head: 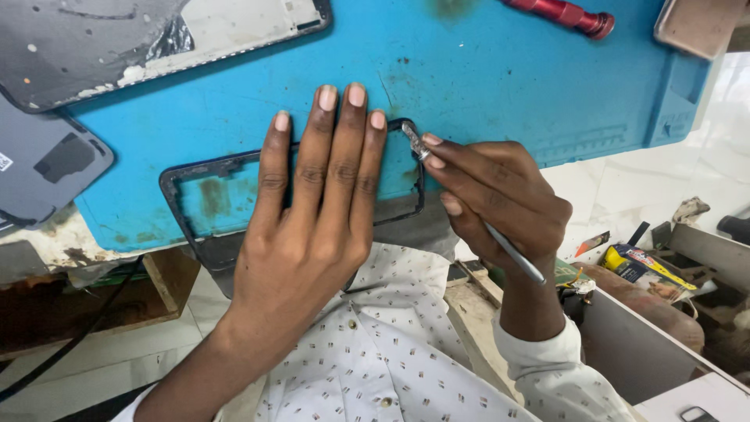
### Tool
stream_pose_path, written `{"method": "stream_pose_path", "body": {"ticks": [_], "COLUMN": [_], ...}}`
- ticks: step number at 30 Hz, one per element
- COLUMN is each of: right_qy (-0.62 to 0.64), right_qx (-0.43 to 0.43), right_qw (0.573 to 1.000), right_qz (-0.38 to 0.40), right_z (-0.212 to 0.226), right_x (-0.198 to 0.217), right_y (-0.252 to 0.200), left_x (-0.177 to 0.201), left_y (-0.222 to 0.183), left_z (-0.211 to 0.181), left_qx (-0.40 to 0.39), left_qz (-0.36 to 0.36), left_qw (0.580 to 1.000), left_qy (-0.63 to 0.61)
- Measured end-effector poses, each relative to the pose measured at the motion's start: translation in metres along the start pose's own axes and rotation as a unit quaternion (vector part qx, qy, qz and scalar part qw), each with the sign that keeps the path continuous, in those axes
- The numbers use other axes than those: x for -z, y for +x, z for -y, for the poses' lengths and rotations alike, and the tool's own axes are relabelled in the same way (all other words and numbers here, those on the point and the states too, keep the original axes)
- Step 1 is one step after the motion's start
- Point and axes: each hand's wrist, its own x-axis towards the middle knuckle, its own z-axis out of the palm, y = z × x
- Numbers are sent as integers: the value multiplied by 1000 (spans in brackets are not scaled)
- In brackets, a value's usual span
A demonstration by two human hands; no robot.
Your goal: The person removes a black plastic frame from a disassembled smartphone and scrapes adhesive residue from it using a metal tool. They then use a heat gun to warm the frame and continue scraping the residue off the edges.
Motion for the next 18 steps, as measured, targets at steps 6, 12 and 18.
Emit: {"method": "stream_pose_path", "body": {"ticks": [6, 12, 18], "right_qy": [-33, -24, -28], "right_qx": [11, 11, 37], "right_qw": [999, 999, 998], "right_qz": [-24, -41, -42], "right_z": [6, -3, -7], "right_x": [-1, -4, -7], "right_y": [-8, -10, -11], "left_x": [0, 1, -3], "left_y": [1, 1, -1], "left_z": [-1, 0, -1], "left_qx": [1, -3, 4], "left_qz": [6, 8, 3], "left_qw": [1000, 1000, 1000], "left_qy": [4, 0, -7]}}
